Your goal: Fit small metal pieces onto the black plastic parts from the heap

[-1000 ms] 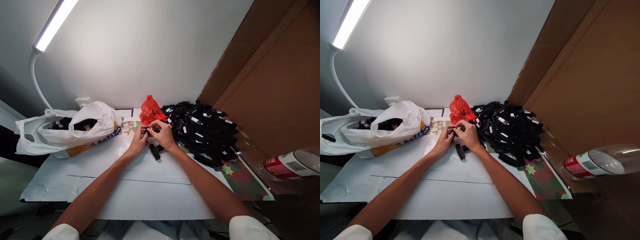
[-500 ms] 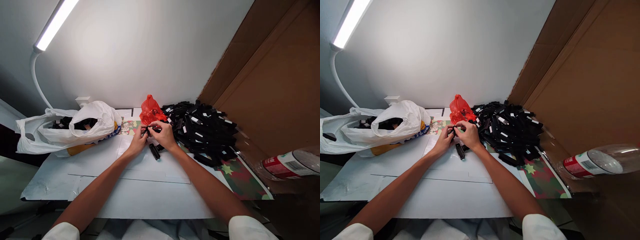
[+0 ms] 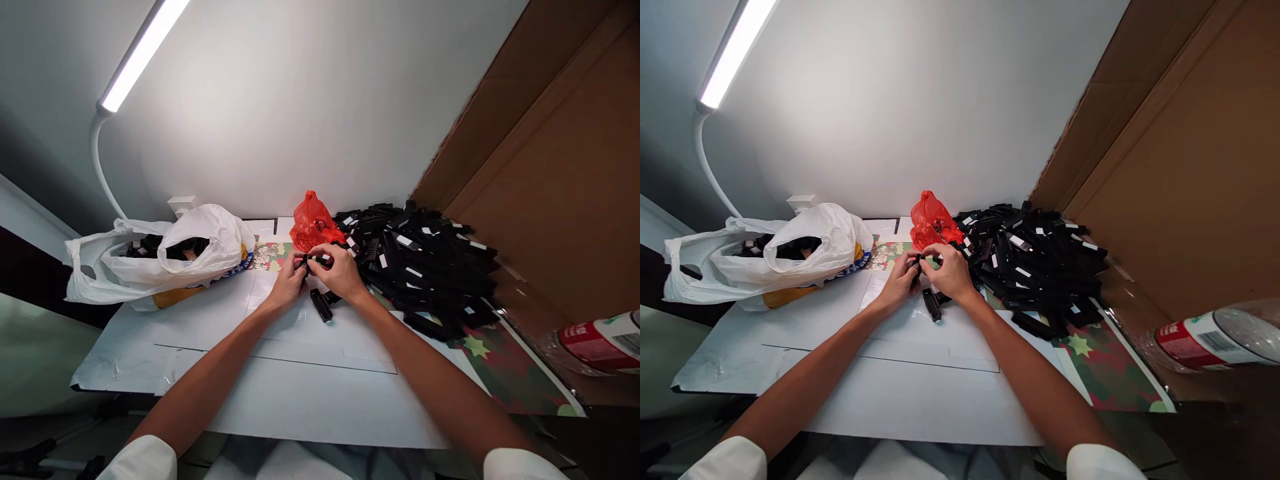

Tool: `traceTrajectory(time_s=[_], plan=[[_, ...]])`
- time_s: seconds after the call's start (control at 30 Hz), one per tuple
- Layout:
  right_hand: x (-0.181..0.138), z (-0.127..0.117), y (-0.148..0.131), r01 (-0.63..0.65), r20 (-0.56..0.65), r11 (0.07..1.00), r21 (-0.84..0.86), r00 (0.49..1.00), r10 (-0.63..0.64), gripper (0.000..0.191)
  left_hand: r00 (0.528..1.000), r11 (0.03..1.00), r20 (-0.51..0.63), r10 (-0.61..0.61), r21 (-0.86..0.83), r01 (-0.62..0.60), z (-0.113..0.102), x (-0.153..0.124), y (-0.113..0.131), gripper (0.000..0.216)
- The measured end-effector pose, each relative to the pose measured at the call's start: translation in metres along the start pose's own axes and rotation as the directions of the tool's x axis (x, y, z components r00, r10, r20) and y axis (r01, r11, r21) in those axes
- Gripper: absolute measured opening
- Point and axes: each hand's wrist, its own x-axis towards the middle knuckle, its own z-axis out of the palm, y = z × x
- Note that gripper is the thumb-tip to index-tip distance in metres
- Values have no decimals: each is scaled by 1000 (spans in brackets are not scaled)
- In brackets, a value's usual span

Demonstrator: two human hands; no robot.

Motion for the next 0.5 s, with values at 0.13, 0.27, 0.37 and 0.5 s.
traceTrajectory(time_s=[0.13, 0.27, 0.37, 0.5], plan=[[1, -2, -2, 44, -7, 999, -26, 999, -44, 26, 1000, 1000, 3, -12, -26, 12, -1, 0, 3, 46], [3, -3, -3, -7, 34, 998, 59, 999, 5, 34, 999, 1000, 48, -16, -24, 17, -1, -1, 6, 49], [5, -3, -1, -101, 154, 961, 258, 986, 63, 38, 998, 1000, 69, -10, -15, 11, 0, -3, 7, 48], [9, -4, 5, -201, 227, 890, 410, 967, 114, 45, 997, 999, 70, 37, 25, -39, 1, -5, 10, 45]])
